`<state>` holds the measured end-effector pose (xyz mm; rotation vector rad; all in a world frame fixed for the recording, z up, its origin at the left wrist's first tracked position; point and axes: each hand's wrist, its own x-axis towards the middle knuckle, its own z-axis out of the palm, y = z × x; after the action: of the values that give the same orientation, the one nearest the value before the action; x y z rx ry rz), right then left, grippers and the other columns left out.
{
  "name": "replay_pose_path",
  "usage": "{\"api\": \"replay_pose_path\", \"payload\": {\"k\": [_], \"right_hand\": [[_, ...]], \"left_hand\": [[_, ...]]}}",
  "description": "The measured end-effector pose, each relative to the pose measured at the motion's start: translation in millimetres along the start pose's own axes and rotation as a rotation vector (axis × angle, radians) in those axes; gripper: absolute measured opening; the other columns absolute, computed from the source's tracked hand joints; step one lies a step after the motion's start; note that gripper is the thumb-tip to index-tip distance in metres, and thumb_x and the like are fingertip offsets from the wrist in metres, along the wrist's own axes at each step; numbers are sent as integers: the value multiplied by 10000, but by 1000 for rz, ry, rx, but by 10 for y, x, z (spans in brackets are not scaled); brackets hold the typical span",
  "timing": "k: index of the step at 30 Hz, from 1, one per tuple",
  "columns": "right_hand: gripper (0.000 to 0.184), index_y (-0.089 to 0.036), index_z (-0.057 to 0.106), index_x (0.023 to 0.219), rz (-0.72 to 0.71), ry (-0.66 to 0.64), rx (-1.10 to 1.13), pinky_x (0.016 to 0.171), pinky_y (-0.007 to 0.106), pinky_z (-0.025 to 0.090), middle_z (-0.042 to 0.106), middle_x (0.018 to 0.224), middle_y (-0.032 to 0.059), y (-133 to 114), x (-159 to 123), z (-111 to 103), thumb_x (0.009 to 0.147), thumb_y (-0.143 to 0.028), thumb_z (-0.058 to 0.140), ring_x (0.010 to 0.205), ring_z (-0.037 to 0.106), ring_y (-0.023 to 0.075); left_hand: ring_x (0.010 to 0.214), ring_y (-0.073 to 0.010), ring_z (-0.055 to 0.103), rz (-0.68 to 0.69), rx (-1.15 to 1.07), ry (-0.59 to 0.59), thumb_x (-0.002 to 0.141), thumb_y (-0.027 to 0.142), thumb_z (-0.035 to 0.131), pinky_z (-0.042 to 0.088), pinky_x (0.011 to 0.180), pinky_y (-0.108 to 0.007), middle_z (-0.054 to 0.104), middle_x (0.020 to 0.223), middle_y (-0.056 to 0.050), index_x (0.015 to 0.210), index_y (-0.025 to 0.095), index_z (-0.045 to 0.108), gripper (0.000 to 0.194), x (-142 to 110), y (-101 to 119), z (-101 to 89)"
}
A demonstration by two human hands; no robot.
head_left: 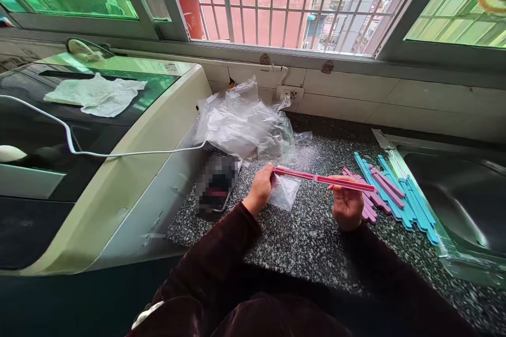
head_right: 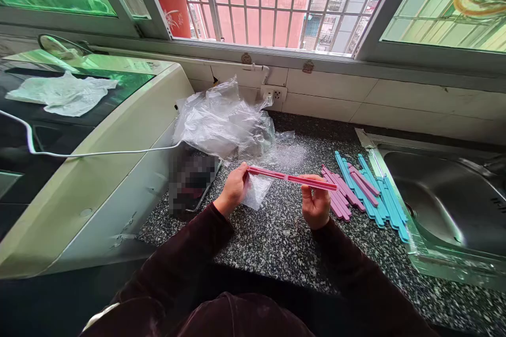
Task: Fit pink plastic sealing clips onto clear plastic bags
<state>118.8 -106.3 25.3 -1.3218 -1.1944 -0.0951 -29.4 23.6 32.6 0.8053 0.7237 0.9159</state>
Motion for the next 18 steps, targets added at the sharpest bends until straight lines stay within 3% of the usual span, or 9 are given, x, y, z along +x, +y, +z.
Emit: {"api": "replay_pose_path", "payload": {"k": [4,11,18], "right_hand": [[105,-213,525,947,67,2,46,645,313,472,558,851,22,-5,-17,22,861,-225,467,676,547,135],[118,-211,532,952,37,-15,13,715,368,484,558,838,30,17,-20,14,855,-223,465,716,555,158],[170,-211,538,947,-195,-56,-101,714,383,499,590,831,37,-20,72,-10,795,-137,529,798,572,188]], "left_hand": [[411,-51,318,-6,-26,33,769,391,597,278,435,-214,374,451,67,531,160,438,368,-12,26,12],[403,-58,306,14,28,18,791,402,564,258,427,-221,358,434,65,535,155,475,367,3,16,-7],[391,-67,326,96,204,-27,744,527,561,236,415,-232,387,415,53,543,152,511,429,60,-45,-77]]}}
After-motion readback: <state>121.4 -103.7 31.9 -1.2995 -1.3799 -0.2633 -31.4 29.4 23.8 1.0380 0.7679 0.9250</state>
